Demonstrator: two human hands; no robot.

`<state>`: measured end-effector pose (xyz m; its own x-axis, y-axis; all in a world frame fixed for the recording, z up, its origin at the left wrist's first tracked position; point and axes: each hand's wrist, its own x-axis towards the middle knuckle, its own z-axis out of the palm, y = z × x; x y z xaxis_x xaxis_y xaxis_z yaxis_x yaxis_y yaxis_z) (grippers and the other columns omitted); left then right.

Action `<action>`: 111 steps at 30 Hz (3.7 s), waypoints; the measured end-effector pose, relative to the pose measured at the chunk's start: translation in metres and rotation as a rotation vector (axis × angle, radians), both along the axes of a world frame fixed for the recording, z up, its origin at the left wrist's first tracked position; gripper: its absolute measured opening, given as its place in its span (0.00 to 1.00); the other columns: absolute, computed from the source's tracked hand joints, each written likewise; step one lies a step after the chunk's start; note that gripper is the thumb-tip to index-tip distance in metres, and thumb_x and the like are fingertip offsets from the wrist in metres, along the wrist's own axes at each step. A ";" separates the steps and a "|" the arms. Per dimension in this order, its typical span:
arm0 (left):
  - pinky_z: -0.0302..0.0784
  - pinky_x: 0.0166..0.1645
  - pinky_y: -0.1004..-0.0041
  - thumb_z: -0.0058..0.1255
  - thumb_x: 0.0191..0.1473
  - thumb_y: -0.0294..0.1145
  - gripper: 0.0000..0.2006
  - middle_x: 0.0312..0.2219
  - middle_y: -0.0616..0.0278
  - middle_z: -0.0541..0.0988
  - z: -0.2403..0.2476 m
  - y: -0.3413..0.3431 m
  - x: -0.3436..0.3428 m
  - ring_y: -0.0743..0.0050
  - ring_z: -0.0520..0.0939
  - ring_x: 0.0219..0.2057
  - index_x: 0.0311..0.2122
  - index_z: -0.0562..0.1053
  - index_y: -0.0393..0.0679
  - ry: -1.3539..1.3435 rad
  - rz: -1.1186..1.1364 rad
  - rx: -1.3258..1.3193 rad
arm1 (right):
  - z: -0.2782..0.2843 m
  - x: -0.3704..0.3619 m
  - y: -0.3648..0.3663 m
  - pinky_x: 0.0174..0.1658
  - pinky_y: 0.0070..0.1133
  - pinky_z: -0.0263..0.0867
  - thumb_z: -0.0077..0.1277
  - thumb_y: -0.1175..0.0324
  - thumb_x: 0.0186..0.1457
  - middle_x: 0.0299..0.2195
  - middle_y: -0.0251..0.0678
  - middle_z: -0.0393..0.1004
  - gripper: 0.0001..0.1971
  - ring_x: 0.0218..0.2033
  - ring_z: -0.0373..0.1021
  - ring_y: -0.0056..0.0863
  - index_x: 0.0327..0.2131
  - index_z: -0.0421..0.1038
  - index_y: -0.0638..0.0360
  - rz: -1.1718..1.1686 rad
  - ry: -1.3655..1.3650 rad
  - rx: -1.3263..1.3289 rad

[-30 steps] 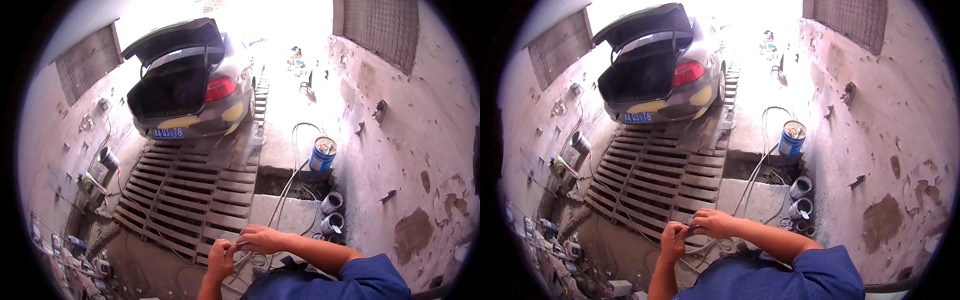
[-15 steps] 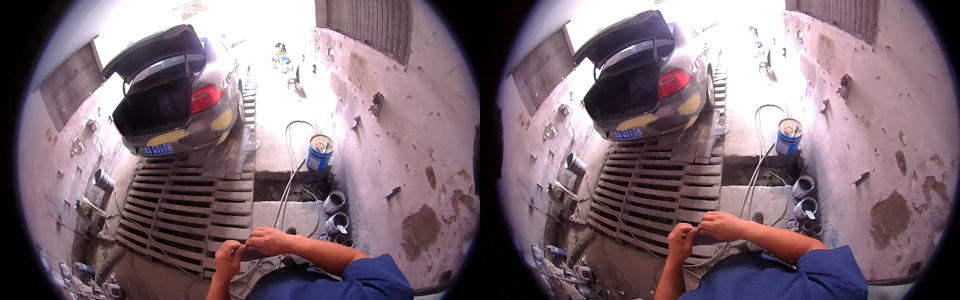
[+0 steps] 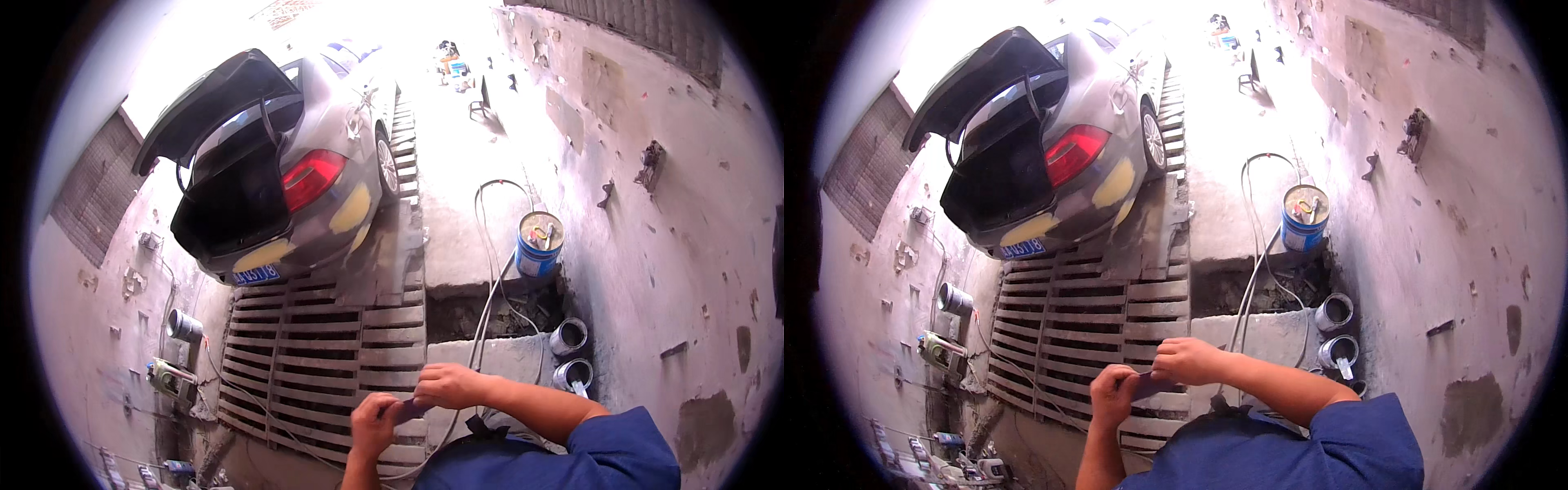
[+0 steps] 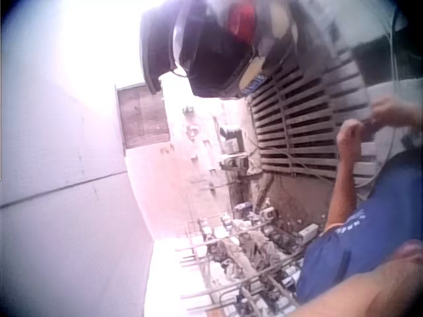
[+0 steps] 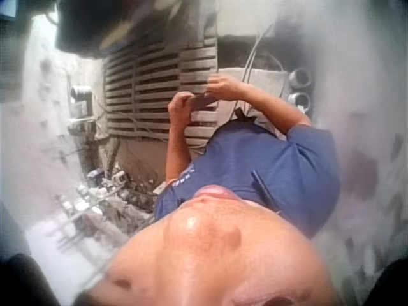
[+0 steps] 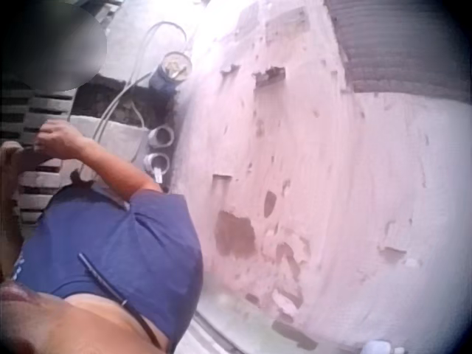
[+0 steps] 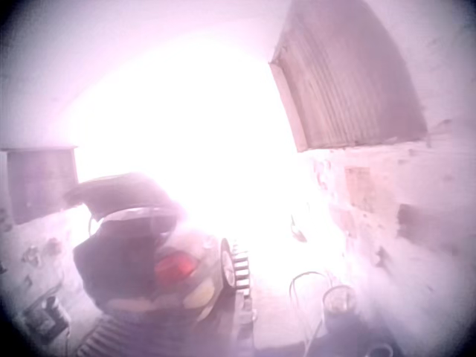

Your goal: The person retrieves a purple sanding sheet from a cluttered storage area and walks to a car with an open trunk. They fold the sandpaper, wet a sanding block with water from a bucket, and proceed to sand a yellow filler patch on the car's rear bumper.

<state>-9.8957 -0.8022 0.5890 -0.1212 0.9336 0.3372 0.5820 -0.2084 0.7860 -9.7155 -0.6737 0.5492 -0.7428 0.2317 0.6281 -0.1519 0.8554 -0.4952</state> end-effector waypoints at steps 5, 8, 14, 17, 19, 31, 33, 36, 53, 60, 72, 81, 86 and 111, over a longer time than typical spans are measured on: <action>0.76 0.33 0.72 0.61 0.47 0.19 0.06 0.26 0.58 0.80 0.025 0.048 0.001 0.65 0.81 0.28 0.29 0.75 0.39 0.017 -0.013 0.048 | 0.005 0.013 0.054 0.32 0.26 0.68 0.56 0.61 0.54 0.23 0.30 0.66 0.12 0.27 0.68 0.30 0.24 0.66 0.53 -0.040 0.026 0.111; 0.76 0.33 0.72 0.61 0.47 0.19 0.06 0.26 0.57 0.80 0.036 0.057 -0.008 0.65 0.81 0.28 0.29 0.75 0.39 0.008 0.014 0.090 | 0.014 0.019 0.073 0.30 0.25 0.67 0.56 0.60 0.55 0.22 0.29 0.66 0.14 0.25 0.67 0.29 0.23 0.64 0.52 -0.068 -0.013 0.173; 0.76 0.34 0.74 0.61 0.46 0.18 0.06 0.26 0.58 0.81 0.049 0.074 -0.050 0.68 0.81 0.29 0.29 0.75 0.37 -0.096 -0.011 0.081 | 0.009 0.020 0.099 0.29 0.24 0.66 0.55 0.58 0.55 0.20 0.28 0.65 0.15 0.23 0.67 0.28 0.22 0.63 0.52 -0.112 -0.061 0.224; 0.75 0.35 0.74 0.61 0.46 0.19 0.05 0.26 0.58 0.81 0.050 0.082 -0.081 0.69 0.81 0.29 0.29 0.76 0.37 -0.133 -0.009 0.071 | 0.017 0.011 0.107 0.29 0.24 0.65 0.56 0.58 0.54 0.19 0.28 0.65 0.15 0.23 0.67 0.27 0.22 0.63 0.52 -0.137 -0.074 0.229; 0.75 0.35 0.75 0.62 0.46 0.19 0.05 0.26 0.58 0.81 0.048 0.091 -0.104 0.70 0.81 0.29 0.29 0.76 0.37 -0.164 -0.034 0.086 | 0.026 0.001 0.110 0.29 0.24 0.65 0.56 0.58 0.54 0.19 0.28 0.65 0.15 0.23 0.66 0.27 0.22 0.63 0.53 -0.163 -0.082 0.242; 0.75 0.33 0.76 0.61 0.46 0.20 0.04 0.25 0.59 0.80 0.051 0.136 -0.213 0.72 0.80 0.28 0.28 0.77 0.37 -0.231 -0.121 0.150 | 0.052 -0.060 0.120 0.29 0.23 0.62 0.59 0.60 0.51 0.19 0.26 0.63 0.14 0.23 0.65 0.25 0.23 0.64 0.52 -0.314 -0.185 0.308; 0.75 0.33 0.76 0.61 0.46 0.19 0.04 0.25 0.59 0.80 0.053 0.143 -0.218 0.71 0.80 0.27 0.28 0.77 0.37 -0.225 -0.149 0.137 | 0.050 -0.061 0.122 0.29 0.23 0.61 0.59 0.60 0.51 0.20 0.26 0.64 0.14 0.23 0.64 0.25 0.23 0.64 0.52 -0.341 -0.205 0.300; 0.73 0.35 0.79 0.61 0.45 0.17 0.05 0.25 0.60 0.80 0.048 0.157 -0.210 0.76 0.79 0.28 0.29 0.78 0.36 -0.313 -0.094 0.127 | 0.053 -0.058 0.127 0.28 0.24 0.65 0.60 0.62 0.49 0.19 0.28 0.65 0.13 0.22 0.67 0.27 0.22 0.65 0.53 -0.377 -0.184 0.249; 0.69 0.39 0.82 0.51 0.61 0.32 0.08 0.30 0.70 0.77 0.039 0.183 -0.147 0.86 0.73 0.31 0.35 0.75 0.38 -0.532 0.120 0.088 | 0.043 -0.012 0.183 0.25 0.31 0.65 0.59 0.62 0.53 0.18 0.38 0.68 0.16 0.21 0.69 0.40 0.20 0.66 0.59 -0.345 -0.051 -0.065; 0.71 0.40 0.80 0.53 0.61 0.31 0.07 0.31 0.67 0.79 0.043 0.179 -0.143 0.84 0.76 0.31 0.35 0.76 0.37 -0.686 0.286 0.072 | 0.042 -0.027 0.193 0.27 0.33 0.65 0.55 0.70 0.55 0.19 0.38 0.68 0.09 0.21 0.67 0.42 0.25 0.67 0.61 -0.346 0.073 -0.078; 0.73 0.39 0.80 0.58 0.57 0.30 0.06 0.30 0.67 0.79 0.043 0.173 -0.149 0.83 0.76 0.30 0.35 0.77 0.37 -0.843 0.320 0.095 | 0.036 -0.044 0.198 0.31 0.32 0.68 0.56 0.66 0.55 0.23 0.45 0.75 0.10 0.26 0.73 0.46 0.26 0.72 0.62 -0.455 -0.012 -0.294; 0.72 0.35 0.83 0.57 0.58 0.30 0.06 0.26 0.70 0.76 0.038 0.180 -0.152 0.86 0.74 0.27 0.34 0.73 0.40 -0.923 0.253 0.078 | 0.029 -0.047 0.200 0.28 0.29 0.67 0.58 0.62 0.55 0.19 0.45 0.73 0.14 0.22 0.73 0.41 0.24 0.72 0.63 -0.585 -0.026 -0.494; 0.71 0.34 0.83 0.55 0.59 0.29 0.05 0.26 0.71 0.75 0.034 0.182 -0.151 0.87 0.74 0.27 0.34 0.73 0.41 -0.912 0.229 0.102 | 0.025 -0.044 0.204 0.26 0.25 0.66 0.57 0.60 0.57 0.18 0.40 0.73 0.16 0.21 0.72 0.28 0.23 0.71 0.63 -0.575 -0.058 -0.419; 0.77 0.45 0.68 0.44 0.64 0.34 0.08 0.43 0.59 0.77 0.023 0.182 -0.138 0.72 0.79 0.42 0.45 0.65 0.45 -1.260 0.334 -0.003 | 0.045 -0.108 0.140 0.47 0.28 0.70 0.52 0.72 0.47 0.42 0.40 0.75 0.19 0.43 0.74 0.34 0.46 0.72 0.60 -0.211 -0.119 0.367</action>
